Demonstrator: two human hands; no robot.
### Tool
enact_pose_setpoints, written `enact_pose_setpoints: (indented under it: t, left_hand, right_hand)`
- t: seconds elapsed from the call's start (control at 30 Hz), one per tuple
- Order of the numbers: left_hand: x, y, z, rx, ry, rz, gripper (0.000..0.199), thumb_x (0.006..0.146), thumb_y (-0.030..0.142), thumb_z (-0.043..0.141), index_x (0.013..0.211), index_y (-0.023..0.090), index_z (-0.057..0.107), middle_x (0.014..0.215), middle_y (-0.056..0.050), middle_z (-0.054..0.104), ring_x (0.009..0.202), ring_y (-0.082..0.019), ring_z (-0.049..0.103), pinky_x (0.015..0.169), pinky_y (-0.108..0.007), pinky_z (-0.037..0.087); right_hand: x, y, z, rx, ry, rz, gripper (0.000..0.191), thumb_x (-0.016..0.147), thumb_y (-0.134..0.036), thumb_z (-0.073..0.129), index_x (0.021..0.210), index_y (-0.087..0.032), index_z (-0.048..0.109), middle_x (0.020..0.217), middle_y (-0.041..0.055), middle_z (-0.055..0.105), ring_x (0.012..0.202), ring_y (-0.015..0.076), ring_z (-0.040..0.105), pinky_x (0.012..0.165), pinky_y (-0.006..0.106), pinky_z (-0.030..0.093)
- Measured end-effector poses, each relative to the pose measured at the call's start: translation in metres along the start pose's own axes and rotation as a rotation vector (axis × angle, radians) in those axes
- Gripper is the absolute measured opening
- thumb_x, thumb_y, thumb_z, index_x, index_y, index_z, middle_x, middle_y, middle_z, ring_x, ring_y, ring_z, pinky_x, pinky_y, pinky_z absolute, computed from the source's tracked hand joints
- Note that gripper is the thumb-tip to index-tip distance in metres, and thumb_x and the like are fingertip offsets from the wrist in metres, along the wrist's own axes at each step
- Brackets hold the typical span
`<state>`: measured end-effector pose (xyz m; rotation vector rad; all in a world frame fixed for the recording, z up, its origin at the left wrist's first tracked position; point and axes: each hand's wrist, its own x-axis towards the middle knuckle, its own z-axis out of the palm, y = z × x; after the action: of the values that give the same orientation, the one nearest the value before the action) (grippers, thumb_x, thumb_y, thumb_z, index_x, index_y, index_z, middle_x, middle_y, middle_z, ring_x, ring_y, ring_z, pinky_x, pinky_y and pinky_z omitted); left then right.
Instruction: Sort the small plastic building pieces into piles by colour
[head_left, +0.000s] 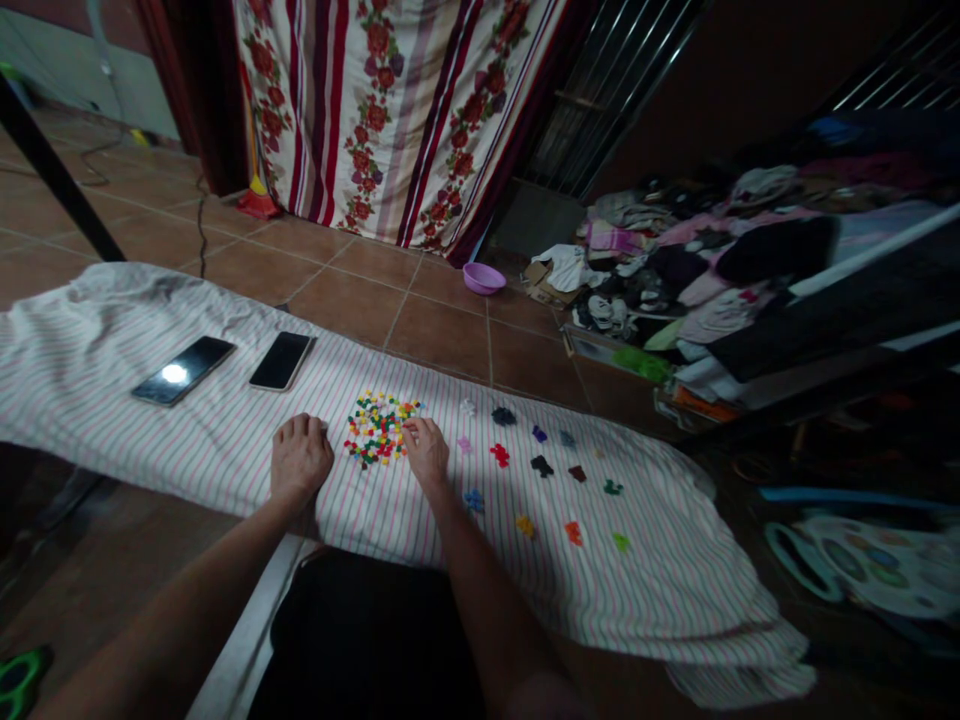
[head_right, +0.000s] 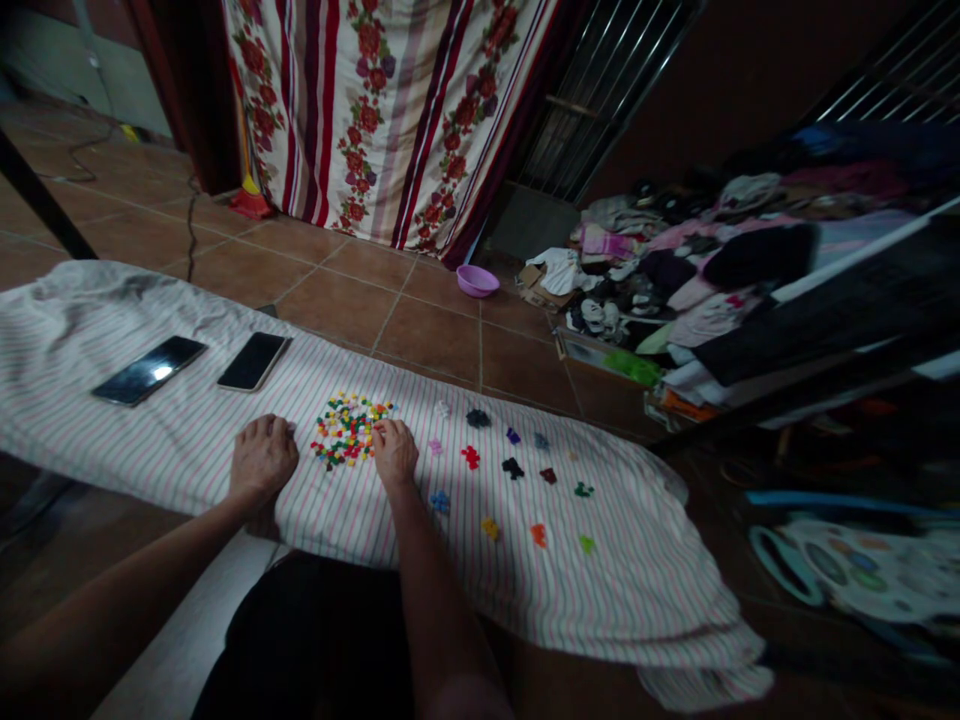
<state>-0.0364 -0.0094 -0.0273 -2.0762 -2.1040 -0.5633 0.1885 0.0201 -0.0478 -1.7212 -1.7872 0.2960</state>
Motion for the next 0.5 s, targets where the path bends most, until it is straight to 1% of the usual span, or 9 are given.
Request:
enact_pose_setpoints:
  t: [0.17,0.37,0.5]
  left_hand:
    - [0.0000,0.0007,-0.0001,0.019,-0.010,-0.007,0.023,0.085,0.023,0.041,0.099,0.015,0.057,0.102,-0.015,0.058,0.099,-0.029,0.049,0.084,-0.042,0.034]
    - [-0.0007,0.0009,-0.0012,0.046,-0.009,0.002,0.022,0.086,0.024,0.041,0.098,0.015,0.057,0.101,-0.013,0.057,0.098,-0.028,0.049,0.083,-0.041,0.035]
    - [-0.0008,0.0007,-0.0009,0.044,-0.001,0.001,0.022,0.086,0.024,0.041,0.098,0.015,0.057,0.100,-0.013,0.057,0.097,-0.028,0.049,0.084,-0.041,0.035]
  right_hand:
    - [-0.0003,0.0005,0.0003,0.006,0.009,-0.012,0.011,0.089,-0.023,0.056,0.092,-0.025,0.066,0.093,0.0014,0.064,0.086,0.0138,0.059,0.079,0.023,0.044]
    - [0.0018,-0.0013,0.0007,-0.005,-0.009,0.020,0.009,0.089,-0.026,0.057,0.091,-0.025,0.066,0.094,0.0017,0.064,0.086,0.0142,0.060,0.076,0.023,0.044]
    - [0.0022,-0.0020,0.0005,-0.015,0.002,0.032,0.009,0.089,-0.025,0.057,0.089,-0.024,0.066,0.093,0.0017,0.065,0.087,0.0142,0.060,0.077,0.023,0.044]
